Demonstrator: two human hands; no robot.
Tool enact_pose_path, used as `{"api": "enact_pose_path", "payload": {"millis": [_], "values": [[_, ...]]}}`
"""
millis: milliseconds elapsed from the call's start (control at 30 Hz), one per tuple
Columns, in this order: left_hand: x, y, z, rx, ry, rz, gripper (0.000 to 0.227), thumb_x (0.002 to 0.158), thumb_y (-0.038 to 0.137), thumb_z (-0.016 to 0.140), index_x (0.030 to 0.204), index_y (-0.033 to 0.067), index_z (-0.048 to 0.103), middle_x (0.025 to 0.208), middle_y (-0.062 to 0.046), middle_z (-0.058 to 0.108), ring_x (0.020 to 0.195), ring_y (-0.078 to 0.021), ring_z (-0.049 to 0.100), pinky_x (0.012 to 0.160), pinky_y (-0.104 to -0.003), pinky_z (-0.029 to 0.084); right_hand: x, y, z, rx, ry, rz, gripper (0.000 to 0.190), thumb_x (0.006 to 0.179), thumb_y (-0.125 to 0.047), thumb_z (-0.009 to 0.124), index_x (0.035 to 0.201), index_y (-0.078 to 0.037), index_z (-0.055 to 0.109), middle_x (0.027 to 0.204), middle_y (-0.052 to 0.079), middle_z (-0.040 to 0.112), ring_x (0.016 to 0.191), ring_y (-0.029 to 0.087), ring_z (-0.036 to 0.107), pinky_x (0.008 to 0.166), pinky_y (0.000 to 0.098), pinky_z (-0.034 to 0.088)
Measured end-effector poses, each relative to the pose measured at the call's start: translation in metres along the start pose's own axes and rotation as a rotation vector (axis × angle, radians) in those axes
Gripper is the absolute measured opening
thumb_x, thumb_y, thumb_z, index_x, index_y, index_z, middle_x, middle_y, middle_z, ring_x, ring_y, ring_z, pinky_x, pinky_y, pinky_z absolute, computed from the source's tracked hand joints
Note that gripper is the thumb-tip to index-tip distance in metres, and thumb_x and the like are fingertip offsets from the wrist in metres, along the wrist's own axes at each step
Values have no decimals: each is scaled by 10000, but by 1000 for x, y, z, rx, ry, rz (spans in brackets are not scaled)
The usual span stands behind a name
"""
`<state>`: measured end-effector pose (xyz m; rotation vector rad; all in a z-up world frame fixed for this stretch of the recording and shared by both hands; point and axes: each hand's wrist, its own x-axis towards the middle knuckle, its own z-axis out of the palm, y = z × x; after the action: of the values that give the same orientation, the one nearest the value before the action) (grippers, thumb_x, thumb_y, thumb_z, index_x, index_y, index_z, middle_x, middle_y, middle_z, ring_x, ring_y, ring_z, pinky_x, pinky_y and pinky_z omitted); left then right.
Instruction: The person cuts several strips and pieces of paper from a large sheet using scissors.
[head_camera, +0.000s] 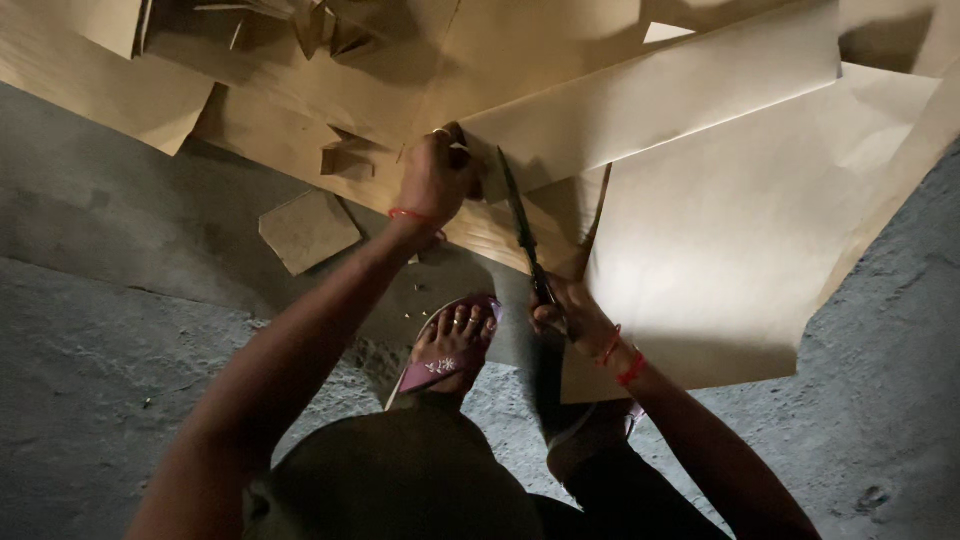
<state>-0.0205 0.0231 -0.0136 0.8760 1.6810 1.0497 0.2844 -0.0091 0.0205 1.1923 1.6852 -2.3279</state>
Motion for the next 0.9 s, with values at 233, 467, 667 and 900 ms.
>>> {"api": "enact_pose_path", "payload": {"millis": [233, 467, 667, 900], "values": [[-9, 3, 7, 144, -73, -122, 268, 875, 233, 793, 792, 0, 687, 679, -144, 720, 613, -217, 753, 557, -380, 566, 5, 3, -2, 141, -26, 52, 504, 890, -490, 755, 1006, -38, 564, 812, 33, 598, 733, 133, 586, 632, 291, 465], [-10, -9, 15, 247, 18, 41, 298, 817, 202, 850, 763, -38, 682, 679, -205, 686, 615, -311, 712, 557, -414, 545, 11, 8, -2, 42, -5, 51, 272, 964, -257, 727, 1009, -58, 546, 834, 21, 575, 705, 128, 604, 632, 302, 537], [-6, -16, 17, 288, 5, 66, 289, 811, 190, 860, 738, -30, 687, 671, -207, 675, 604, -322, 709, 543, -417, 537, 16, 19, -2, 31, 29, 66, 268, 963, -213, 756, 990, -32, 561, 801, 52, 588, 667, 149, 616, 586, 308, 521], [-10, -5, 18, 116, 1, -23, 201, 815, 152, 783, 746, -6, 680, 651, -149, 711, 601, -300, 756, 525, -391, 570, 17, 36, 0, -152, 106, 177, 267, 960, -162, 791, 968, -1, 577, 762, 88, 603, 623, 174, 630, 531, 314, 502]]}}
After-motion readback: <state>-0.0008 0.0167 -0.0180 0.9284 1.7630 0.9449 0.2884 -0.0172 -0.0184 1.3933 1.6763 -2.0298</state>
